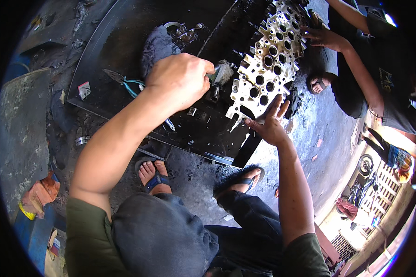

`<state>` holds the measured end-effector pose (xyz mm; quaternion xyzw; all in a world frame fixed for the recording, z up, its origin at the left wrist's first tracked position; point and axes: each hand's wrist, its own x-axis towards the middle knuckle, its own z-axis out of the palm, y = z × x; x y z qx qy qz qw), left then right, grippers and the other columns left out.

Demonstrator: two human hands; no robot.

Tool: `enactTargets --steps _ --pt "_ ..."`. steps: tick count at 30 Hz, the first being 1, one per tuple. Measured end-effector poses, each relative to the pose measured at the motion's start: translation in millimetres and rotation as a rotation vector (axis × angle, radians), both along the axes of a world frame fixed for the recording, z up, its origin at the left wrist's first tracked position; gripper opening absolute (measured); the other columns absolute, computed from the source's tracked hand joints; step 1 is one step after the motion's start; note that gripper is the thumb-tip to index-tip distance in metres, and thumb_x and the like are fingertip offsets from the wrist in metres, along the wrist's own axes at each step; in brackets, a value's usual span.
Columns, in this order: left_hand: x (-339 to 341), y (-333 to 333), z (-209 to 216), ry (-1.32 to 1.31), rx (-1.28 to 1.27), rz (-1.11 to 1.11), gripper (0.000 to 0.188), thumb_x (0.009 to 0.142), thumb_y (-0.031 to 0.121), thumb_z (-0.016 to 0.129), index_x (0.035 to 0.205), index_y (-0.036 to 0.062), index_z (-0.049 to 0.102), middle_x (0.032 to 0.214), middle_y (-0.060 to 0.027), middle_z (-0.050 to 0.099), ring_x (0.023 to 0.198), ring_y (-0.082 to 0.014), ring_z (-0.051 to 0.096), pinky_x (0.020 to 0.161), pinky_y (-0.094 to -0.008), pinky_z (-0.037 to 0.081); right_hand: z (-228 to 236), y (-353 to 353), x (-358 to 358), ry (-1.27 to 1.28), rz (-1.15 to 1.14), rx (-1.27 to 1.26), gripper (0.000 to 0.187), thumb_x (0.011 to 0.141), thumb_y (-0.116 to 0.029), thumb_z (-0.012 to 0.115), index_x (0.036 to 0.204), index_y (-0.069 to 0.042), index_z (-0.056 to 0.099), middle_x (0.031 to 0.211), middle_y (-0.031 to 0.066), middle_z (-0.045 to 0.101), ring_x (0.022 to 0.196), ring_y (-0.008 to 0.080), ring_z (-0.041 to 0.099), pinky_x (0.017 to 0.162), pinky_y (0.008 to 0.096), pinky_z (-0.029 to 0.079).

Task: The person scrubs a metal engine cylinder head with a brush and solvent, then wipes it with a cloth. They repeat the scrubbing and wiping process on different sections of the part.

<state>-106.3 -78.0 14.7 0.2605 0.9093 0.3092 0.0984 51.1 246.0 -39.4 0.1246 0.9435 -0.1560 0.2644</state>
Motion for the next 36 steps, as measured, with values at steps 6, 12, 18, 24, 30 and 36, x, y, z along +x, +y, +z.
enactTargets --steps 6,12,18,24,30,36 --pt "0 -5 -3 0.141 0.051 -0.171 0.017 0.087 0.013 0.071 0.099 0.0161 0.083 0.091 -0.0095 0.072 0.079 -0.0318 0.074 0.072 -0.0450 0.061 -2 0 0 -0.021 -0.015 0.035 0.164 0.075 -0.078 0.081 0.155 0.010 -0.032 0.172 0.0354 -0.013 0.150 0.0510 -0.040 0.129 0.0597 0.005" --pt "-12 0 -12 0.223 -0.092 -0.256 0.024 0.092 0.010 0.061 0.104 0.0165 0.081 0.096 -0.0133 0.073 0.087 -0.0329 0.076 0.076 -0.0457 0.063 2 -3 -2 -0.027 -0.026 0.025 0.164 0.074 -0.081 0.079 0.156 0.012 -0.029 0.172 0.0363 -0.013 0.151 0.0519 -0.036 0.128 0.0611 0.008" --pt "-8 3 -9 0.193 -0.028 -0.259 0.027 0.094 0.010 0.058 0.114 0.0138 0.075 0.093 -0.0115 0.076 0.086 -0.0351 0.077 0.075 -0.0469 0.063 8 -5 -3 -0.034 -0.008 -0.006 0.159 0.082 -0.079 0.073 0.149 0.012 -0.039 0.169 0.0429 -0.010 0.149 0.0500 -0.040 0.127 0.0515 -0.016" --pt "-13 3 -14 0.323 -0.042 -0.195 0.026 0.090 0.010 0.060 0.104 0.0158 0.082 0.089 -0.0114 0.077 0.087 -0.0309 0.076 0.079 -0.0447 0.062 7 -8 -3 -0.027 -0.032 0.068 0.161 0.077 -0.080 0.078 0.156 0.013 -0.028 0.174 0.0347 -0.007 0.153 0.0537 -0.032 0.130 0.0556 0.005" --pt "-15 13 3 0.285 -0.087 -0.260 0.027 0.091 0.011 0.062 0.106 0.0183 0.082 0.092 -0.0087 0.078 0.086 -0.0290 0.076 0.078 -0.0421 0.062 3 -5 -1 0.006 0.001 0.063 0.162 0.076 -0.080 0.078 0.156 0.013 -0.028 0.174 0.0342 -0.004 0.153 0.0537 -0.033 0.131 0.0555 0.004" --pt "1 16 14 0.221 -0.255 -0.253 0.032 0.088 0.008 0.063 0.111 0.0170 0.082 0.095 -0.0077 0.077 0.087 -0.0266 0.075 0.076 -0.0404 0.062 -3 -2 0 0.007 0.013 0.085 0.162 0.076 -0.080 0.078 0.155 0.013 -0.030 0.172 0.0372 -0.006 0.152 0.0535 -0.035 0.131 0.0548 0.003"
